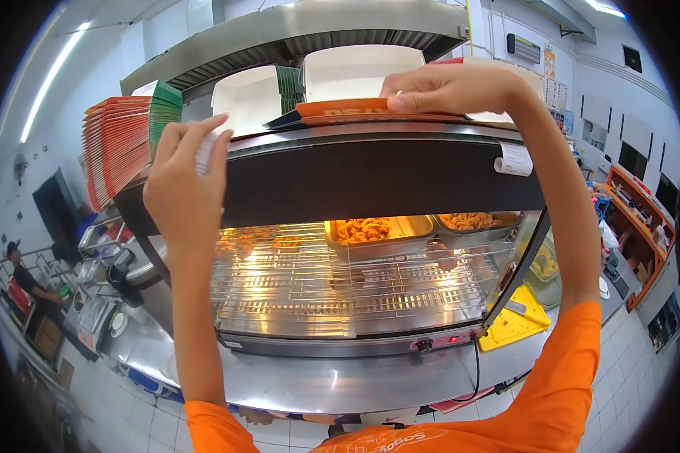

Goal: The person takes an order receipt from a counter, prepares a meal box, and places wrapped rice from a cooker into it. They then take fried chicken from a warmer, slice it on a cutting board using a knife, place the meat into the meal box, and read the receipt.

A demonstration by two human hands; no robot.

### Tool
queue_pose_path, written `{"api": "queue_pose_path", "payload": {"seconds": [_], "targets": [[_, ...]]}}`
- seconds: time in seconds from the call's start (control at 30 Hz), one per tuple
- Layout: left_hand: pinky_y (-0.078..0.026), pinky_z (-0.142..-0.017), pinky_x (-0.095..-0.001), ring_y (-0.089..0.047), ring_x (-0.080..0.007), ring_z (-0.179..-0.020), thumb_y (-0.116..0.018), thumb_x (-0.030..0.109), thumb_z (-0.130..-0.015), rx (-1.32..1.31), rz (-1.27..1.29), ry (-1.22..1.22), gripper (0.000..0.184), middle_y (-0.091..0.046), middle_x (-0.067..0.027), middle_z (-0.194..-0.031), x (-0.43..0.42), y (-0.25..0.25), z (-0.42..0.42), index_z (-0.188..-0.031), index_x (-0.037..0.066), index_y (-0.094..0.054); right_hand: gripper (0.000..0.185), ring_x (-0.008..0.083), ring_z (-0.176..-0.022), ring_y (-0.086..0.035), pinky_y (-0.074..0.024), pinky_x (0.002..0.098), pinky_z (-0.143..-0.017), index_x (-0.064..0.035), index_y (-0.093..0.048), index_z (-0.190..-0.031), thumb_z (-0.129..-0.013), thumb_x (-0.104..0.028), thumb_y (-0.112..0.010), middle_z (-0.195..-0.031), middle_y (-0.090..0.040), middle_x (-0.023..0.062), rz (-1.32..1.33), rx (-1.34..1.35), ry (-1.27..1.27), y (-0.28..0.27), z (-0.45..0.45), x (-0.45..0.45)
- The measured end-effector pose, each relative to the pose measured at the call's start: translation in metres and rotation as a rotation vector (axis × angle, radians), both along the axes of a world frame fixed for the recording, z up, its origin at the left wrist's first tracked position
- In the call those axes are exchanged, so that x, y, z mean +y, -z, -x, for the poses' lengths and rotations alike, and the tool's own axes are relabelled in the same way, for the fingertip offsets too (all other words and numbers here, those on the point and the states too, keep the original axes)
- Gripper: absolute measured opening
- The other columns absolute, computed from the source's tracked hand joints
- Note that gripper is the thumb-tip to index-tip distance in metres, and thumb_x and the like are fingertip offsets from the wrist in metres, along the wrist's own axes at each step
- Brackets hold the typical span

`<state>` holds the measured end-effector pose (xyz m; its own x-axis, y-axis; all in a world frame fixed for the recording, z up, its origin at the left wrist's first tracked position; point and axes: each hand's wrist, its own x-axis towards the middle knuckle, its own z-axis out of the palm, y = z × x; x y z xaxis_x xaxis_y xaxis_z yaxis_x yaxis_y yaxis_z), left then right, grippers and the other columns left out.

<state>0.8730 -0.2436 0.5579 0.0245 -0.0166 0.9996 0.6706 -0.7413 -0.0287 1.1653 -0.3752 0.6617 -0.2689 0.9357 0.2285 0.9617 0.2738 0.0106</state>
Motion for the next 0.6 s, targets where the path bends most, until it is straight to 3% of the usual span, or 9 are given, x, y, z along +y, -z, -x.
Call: {"api": "queue_pose_path", "payload": {"seconds": [0.1, 0.17, 0.23, 0.27, 0.3, 0.33, 0.43, 0.57, 0.6], "targets": [[-0.053, -0.063, -0.0363, -0.066, -0.0223, -0.07, -0.071, 0.027, -0.085, 0.126, -0.032, 0.121, 0.016, -0.062, 0.0026, -0.099, -0.042, 0.007, -0.034, -0.099, 0.019, -0.07, 0.057, 0.0173, -0.094, -0.055, -0.0443, 0.0299, -0.087, -0.0108, -0.06, -0.119, -0.101, -0.059, -0.035, -0.097, -0.06, 0.006, -0.075, 0.045, 0.055, -0.001, -0.001, -0.001], [-0.054, -0.062, -0.0367, -0.066, -0.0226, -0.07, -0.07, 0.027, -0.086, 0.222, -0.038, 0.133, 0.017, -0.061, 0.0021, -0.1, -0.058, 0.008, -0.063, -0.101, 0.018, -0.069, 0.041, 0.019, -0.099, -0.056, -0.0438, 0.0295, -0.091, -0.011, -0.059, -0.124, -0.102, -0.043, -0.043, -0.104, -0.062, 0.0089, -0.033, 0.015, 0.055, -0.004, 0.004, -0.004], [-0.055, -0.062, -0.037, -0.067, -0.0232, -0.071, -0.07, 0.026, -0.087, 0.276, -0.051, 0.104, 0.018, -0.06, 0.0012, -0.1, -0.058, -0.002, -0.081, -0.102, 0.017, -0.068, 0.036, 0.0212, -0.102, -0.057, -0.0439, 0.0302, -0.094, -0.0099, -0.057, -0.127, -0.1, -0.032, -0.049, -0.11, -0.063, 0.0111, -0.006, -0.086, -0.03, -0.008, -0.008, 0.005], [-0.055, -0.063, -0.037, -0.067, -0.0237, -0.072, -0.069, 0.026, -0.087, 0.276, -0.056, 0.071, 0.018, -0.059, 0.0007, -0.1, -0.054, -0.01, -0.089, -0.102, 0.017, -0.067, 0.04, 0.0238, -0.105, -0.057, -0.0427, 0.031, -0.098, -0.0086, -0.054, -0.133, -0.095, -0.019, -0.055, -0.118, -0.062, 0.0137, -0.104, -0.044, -0.018, -0.003, -0.01, 0.009], [-0.055, -0.063, -0.037, -0.068, -0.0242, -0.073, -0.069, 0.026, -0.087, 0.276, -0.062, 0.036, 0.018, -0.059, 0.0002, -0.1, -0.055, -0.017, -0.096, -0.102, 0.016, -0.067, 0.041, 0.024, -0.106, -0.057, -0.0424, 0.0312, -0.098, -0.0084, -0.053, -0.135, -0.095, -0.019, -0.055, -0.119, -0.062, 0.014, -0.125, -0.029, -0.009, -0.001, -0.008, 0.006], [-0.054, -0.069, -0.0392, -0.066, -0.0247, -0.08, -0.066, 0.027, -0.089, 0.32, 0.092, 0.022, 0.014, -0.061, -0.0022, -0.099, -0.062, -0.026, -0.097, -0.095, 0.015, -0.069, 0.042, 0.0243, -0.107, -0.057, -0.0421, 0.0314, -0.099, -0.0082, -0.052, -0.136, -0.095, -0.018, -0.056, -0.121, -0.062, 0.0143, -0.147, -0.012, 0.0, 0.002, -0.005, 0.003], [-0.054, -0.07, -0.0389, -0.067, -0.0254, -0.08, -0.063, 0.024, -0.09, 0.445, 0.045, -0.215, 0.014, -0.06, -0.0045, -0.099, -0.062, -0.03, -0.109, -0.098, 0.016, -0.071, 0.043, 0.0248, -0.109, -0.058, -0.0421, 0.0313, -0.1, -0.0075, -0.053, -0.137, -0.094, -0.015, -0.057, -0.123, -0.061, 0.0144, -0.178, 0.013, -0.036, 0.0, -0.011, 0.006], [-0.055, -0.068, -0.0385, -0.069, -0.0269, -0.078, -0.063, 0.022, -0.089, 0.458, -0.056, -0.32, 0.014, -0.06, -0.0072, -0.101, -0.053, -0.029, -0.117, -0.099, 0.018, -0.072, 0.044, 0.0229, -0.114, -0.057, -0.0411, 0.0306, -0.102, -0.007, -0.051, -0.138, -0.096, -0.02, -0.057, -0.128, -0.06, 0.0136, -0.225, 0.017, -0.101, -0.002, -0.011, 0.004], [-0.056, -0.067, -0.0385, -0.069, -0.0274, -0.078, -0.063, 0.022, -0.089, 0.44, -0.061, -0.338, 0.014, -0.06, -0.0076, -0.102, -0.055, -0.029, -0.12, -0.099, 0.018, -0.072, 0.042, 0.0278, -0.119, -0.055, -0.0408, 0.0355, -0.103, -0.0042, -0.051, -0.134, -0.093, -0.015, -0.057, -0.129, -0.059, 0.0166, -0.143, 0.093, -0.103, -0.011, 0.004, -0.017]]}}
